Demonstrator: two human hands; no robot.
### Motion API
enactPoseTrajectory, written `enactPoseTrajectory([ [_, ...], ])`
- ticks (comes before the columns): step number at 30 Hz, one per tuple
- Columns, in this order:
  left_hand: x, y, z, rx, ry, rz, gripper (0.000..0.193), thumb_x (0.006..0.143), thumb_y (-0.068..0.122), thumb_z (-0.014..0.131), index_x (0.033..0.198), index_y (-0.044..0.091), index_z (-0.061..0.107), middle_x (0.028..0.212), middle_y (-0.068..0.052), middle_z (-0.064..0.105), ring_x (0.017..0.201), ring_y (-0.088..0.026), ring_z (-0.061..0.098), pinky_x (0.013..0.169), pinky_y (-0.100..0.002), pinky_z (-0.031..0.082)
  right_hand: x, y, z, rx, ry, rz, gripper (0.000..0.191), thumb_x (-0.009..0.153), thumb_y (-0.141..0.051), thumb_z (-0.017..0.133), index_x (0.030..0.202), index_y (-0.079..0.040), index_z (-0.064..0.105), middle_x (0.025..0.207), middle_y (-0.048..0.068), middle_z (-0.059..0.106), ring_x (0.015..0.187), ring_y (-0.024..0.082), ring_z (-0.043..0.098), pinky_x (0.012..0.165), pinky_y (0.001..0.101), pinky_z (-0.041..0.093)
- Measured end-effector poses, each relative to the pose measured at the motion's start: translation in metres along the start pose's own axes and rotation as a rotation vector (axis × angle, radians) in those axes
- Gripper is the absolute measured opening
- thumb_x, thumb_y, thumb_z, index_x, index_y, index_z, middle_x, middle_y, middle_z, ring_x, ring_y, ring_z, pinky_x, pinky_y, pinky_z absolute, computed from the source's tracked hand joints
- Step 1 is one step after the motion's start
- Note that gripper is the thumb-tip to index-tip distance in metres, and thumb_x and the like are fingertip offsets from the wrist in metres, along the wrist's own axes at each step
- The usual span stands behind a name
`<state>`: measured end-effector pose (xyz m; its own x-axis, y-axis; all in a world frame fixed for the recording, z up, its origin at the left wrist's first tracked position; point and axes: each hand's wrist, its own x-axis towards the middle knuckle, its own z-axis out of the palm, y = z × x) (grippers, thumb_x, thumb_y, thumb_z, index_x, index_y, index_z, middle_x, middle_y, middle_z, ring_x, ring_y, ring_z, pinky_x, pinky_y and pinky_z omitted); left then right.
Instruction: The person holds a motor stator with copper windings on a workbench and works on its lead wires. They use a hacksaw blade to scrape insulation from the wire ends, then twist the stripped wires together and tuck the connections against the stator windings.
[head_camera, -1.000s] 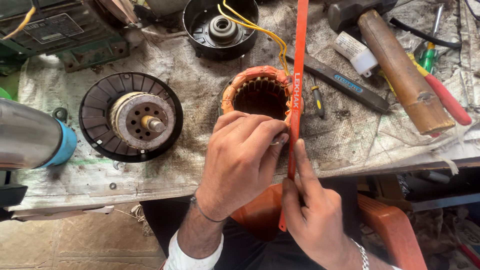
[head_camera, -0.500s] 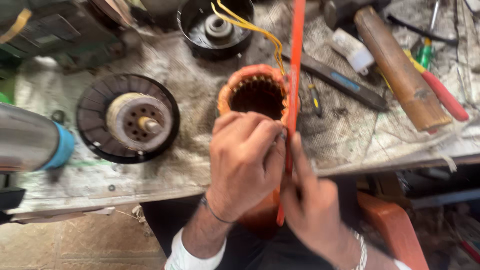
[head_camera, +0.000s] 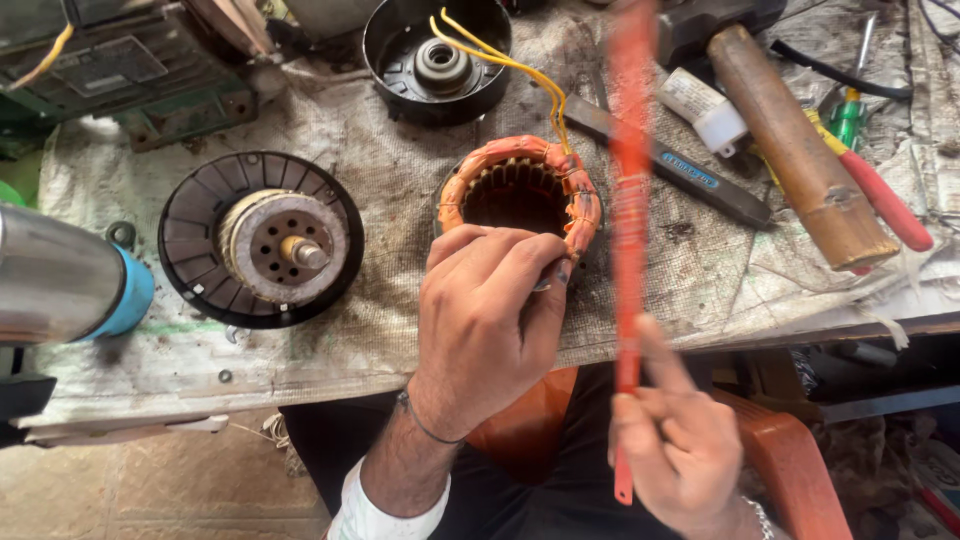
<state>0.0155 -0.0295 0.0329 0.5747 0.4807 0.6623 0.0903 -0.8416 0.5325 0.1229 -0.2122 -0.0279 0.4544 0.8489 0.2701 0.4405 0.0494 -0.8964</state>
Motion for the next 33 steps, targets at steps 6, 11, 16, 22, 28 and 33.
enactPoseTrajectory([
  [6, 0.0, 0.001, 0.002, 0.025, -0.003, 0.008, 0.017, 0.092, 0.01, 0.074, 0.106, 0.009, 0.067, 0.095, -0.004, 0.068, 0.091, -0.022, 0.069, 0.096, -0.039, 0.049, 0.028, -0.009, -0.014, -0.112, 0.088, -0.106, 0.071, 0.104, -0.011, 0.051, 0.164, 0.002, 0.017, 0.085, 0.005, 0.08, 0.064, 0.008, 0.075, 0.062, 0.0225, 0.062],
  [11, -0.002, 0.001, 0.007, 0.042, 0.013, 0.019, 0.013, 0.095, 0.007, 0.074, 0.105, 0.01, 0.067, 0.104, -0.002, 0.069, 0.099, -0.02, 0.069, 0.106, -0.04, 0.047, 0.06, -0.027, -0.025, -0.177, 0.068, -0.029, 0.065, 0.099, -0.006, 0.054, 0.161, -0.002, 0.032, 0.084, 0.006, 0.081, 0.05, 0.006, 0.064, 0.048, 0.0209, 0.052],
  [16, -0.006, 0.001, 0.006, 0.01, 0.009, 0.018, 0.016, 0.091, 0.004, 0.074, 0.105, 0.009, 0.067, 0.11, -0.003, 0.067, 0.106, -0.021, 0.068, 0.112, -0.046, 0.043, 0.097, -0.031, -0.025, -0.09, -0.037, -0.121, 0.064, 0.1, 0.0, 0.054, 0.161, 0.001, 0.033, 0.095, 0.005, 0.074, 0.07, 0.004, 0.06, 0.064, 0.0184, 0.05],
  [22, -0.008, 0.005, 0.013, 0.064, 0.059, 0.04, 0.02, 0.091, 0.003, 0.076, 0.107, 0.007, 0.064, 0.108, -0.003, 0.065, 0.111, -0.024, 0.067, 0.116, -0.049, 0.04, 0.118, -0.033, -0.019, -0.081, -0.068, -0.102, 0.03, 0.092, 0.004, 0.061, 0.122, 0.003, 0.062, 0.097, 0.006, 0.067, 0.079, 0.004, 0.064, 0.063, 0.0199, 0.054],
  [28, -0.01, 0.007, 0.013, 0.114, 0.007, 0.014, 0.024, 0.092, 0.002, 0.075, 0.114, 0.004, 0.064, 0.112, -0.007, 0.061, 0.116, -0.026, 0.063, 0.122, -0.056, 0.037, 0.134, -0.024, -0.033, -0.186, -0.18, -0.276, 0.023, 0.087, 0.001, 0.076, 0.109, -0.002, 0.071, 0.1, 0.004, 0.066, 0.068, 0.002, 0.056, 0.055, 0.0185, 0.044],
  [33, -0.011, 0.012, 0.016, 0.254, -0.029, 0.03, 0.03, 0.097, -0.001, 0.071, 0.127, 0.001, 0.065, 0.121, -0.007, 0.057, 0.124, -0.027, 0.054, 0.13, -0.063, 0.029, 0.133, -0.008, -0.034, -0.108, -0.238, -0.275, 0.024, 0.089, 0.004, 0.077, 0.111, -0.003, 0.07, 0.101, 0.003, 0.062, 0.067, 0.003, 0.048, 0.055, 0.0204, 0.039],
])
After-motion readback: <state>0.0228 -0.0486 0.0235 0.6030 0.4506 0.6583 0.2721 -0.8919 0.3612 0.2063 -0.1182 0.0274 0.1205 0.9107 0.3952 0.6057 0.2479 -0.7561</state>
